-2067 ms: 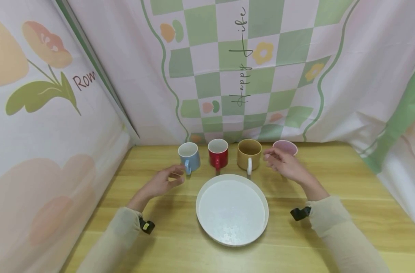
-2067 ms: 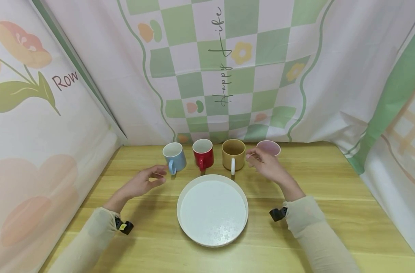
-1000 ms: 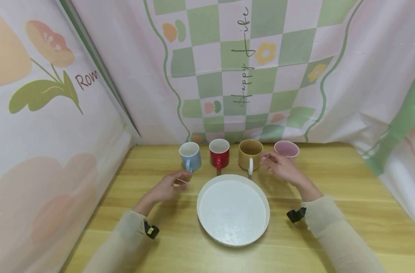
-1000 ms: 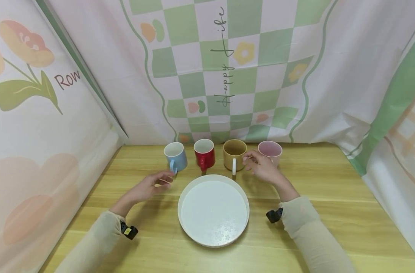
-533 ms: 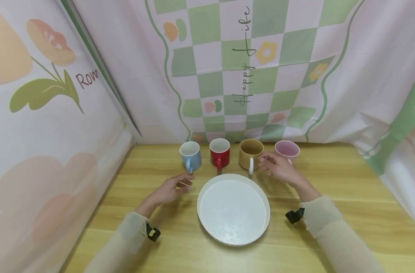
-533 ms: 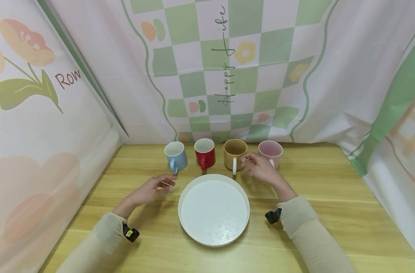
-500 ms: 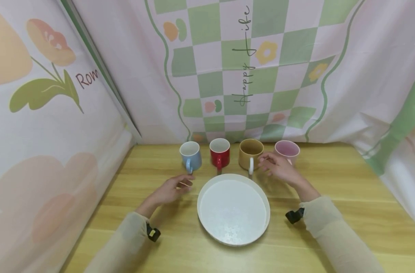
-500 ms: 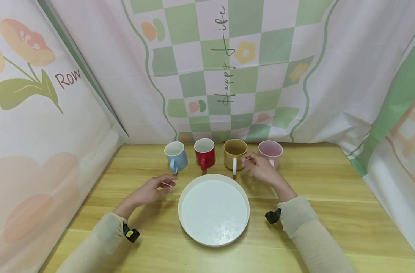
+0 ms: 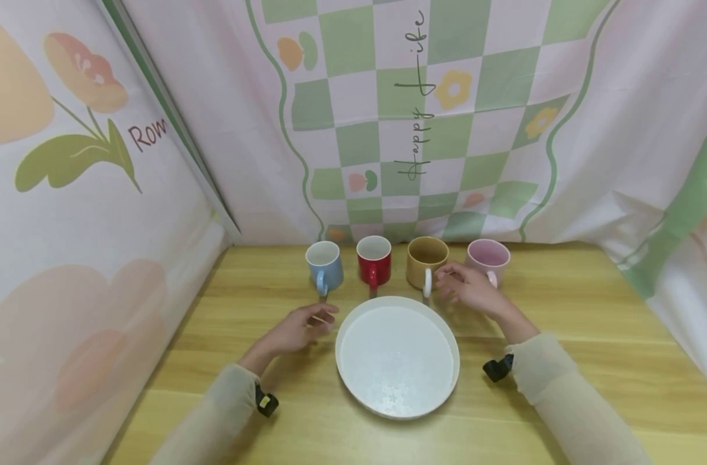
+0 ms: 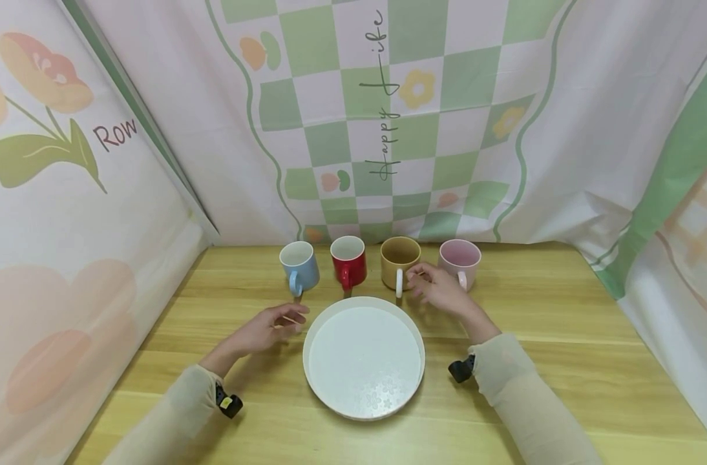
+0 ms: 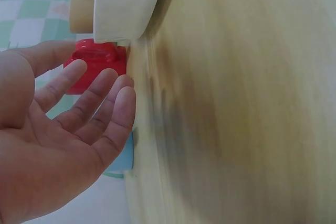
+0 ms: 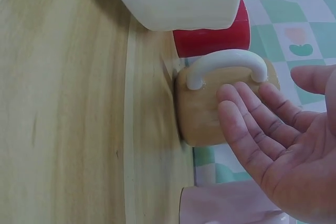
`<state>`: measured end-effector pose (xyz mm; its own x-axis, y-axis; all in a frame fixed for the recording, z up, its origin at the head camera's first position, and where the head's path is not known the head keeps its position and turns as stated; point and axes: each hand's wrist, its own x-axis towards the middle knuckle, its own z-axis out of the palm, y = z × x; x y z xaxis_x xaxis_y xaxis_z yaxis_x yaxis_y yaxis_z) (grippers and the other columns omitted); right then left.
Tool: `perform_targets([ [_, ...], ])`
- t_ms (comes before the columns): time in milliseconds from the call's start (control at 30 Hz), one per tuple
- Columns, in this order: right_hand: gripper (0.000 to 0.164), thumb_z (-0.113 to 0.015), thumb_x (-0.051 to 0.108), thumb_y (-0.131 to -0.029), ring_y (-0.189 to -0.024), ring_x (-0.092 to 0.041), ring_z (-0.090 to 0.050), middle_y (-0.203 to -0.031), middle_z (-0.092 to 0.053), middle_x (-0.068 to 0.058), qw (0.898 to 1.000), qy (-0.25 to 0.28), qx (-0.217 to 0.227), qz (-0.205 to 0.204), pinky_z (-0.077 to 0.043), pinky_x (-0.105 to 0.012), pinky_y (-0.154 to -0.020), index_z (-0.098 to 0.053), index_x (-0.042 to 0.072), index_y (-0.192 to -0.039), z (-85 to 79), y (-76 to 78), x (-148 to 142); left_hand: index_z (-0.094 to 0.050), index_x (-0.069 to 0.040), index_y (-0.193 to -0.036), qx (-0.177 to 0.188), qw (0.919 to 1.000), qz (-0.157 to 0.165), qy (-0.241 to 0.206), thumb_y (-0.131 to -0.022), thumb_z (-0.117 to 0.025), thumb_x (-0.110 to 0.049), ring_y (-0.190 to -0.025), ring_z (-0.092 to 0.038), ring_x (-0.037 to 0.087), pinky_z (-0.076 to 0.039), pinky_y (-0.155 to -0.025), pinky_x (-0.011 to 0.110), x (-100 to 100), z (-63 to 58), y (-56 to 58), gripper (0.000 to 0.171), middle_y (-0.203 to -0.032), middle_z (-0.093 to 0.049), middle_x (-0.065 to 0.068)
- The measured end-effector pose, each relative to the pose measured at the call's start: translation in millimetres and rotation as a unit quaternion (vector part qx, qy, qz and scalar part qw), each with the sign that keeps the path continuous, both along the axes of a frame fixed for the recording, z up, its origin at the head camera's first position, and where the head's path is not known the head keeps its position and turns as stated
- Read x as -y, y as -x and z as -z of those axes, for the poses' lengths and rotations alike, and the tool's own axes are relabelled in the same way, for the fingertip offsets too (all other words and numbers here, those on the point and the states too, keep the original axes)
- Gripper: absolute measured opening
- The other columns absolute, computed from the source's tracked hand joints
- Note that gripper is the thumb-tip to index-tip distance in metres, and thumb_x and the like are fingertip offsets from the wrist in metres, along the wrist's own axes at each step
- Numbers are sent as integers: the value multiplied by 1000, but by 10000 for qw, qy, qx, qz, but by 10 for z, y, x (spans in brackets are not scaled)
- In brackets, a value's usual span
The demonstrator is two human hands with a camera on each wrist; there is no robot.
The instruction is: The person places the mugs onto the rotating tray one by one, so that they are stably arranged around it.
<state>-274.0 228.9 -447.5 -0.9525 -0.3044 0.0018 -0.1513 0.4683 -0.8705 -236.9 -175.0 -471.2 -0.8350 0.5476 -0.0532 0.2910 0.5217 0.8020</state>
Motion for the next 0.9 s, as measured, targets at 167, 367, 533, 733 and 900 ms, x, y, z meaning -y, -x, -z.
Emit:
perform_targets([
  [167,35,-50,22,-105,-97,-37,-68,-118,-66,-30,10000,-58,28,-42,-60,-43,-77,-53,-4,-129,4,5,9,-55,-7,-138,66,10000,23,-35,-101,-59,-16,-115,-64,31,-58,-91,34,-22,14,-23,38,-123,-66,15],
  [367,40,-48,28,-106,-96,-36,-68,-118,-66,-28,9998,-158,108,-104,-60,-43,-76,-53,-4,-129,13,6,35,-56,-7,-137,97,9999,36,-69,-101,-58,-15,-112,-65,34,-59,-86,33,-57,45,-37,37,-121,-67,17],
  [533,39,-47,29,-107,-94,-35,-67,-112,-67,-26,9994,-291,120,-114,-60,-43,-76,-54,-3,-127,36,17,50,-57,-10,-137,166,9998,4,-59,-101,-58,-16,-111,-65,31,-59,-83,30,-81,59,-35,36,-121,-67,15],
  [733,35,-47,26,-107,-89,-34,-68,-105,-68,-25,9987,-494,-22,-133,-60,-43,-74,-57,-3,-124,56,36,71,-58,-16,-136,363,9993,-118,-13,-102,-57,-15,-112,-65,27,-59,-79,29,-106,64,-31,34,-122,-67,12],
  [900,33,-47,25,-107,-83,-32,-68,-99,-69,-24,9976,-669,-104,-123,-60,-42,-72,-59,-2,-121,69,49,96,-58,-15,-136,430,9990,-106,-67,-102,-56,-14,-110,-65,27,-59,-77,30,-114,79,-25,34,-122,-66,14],
])
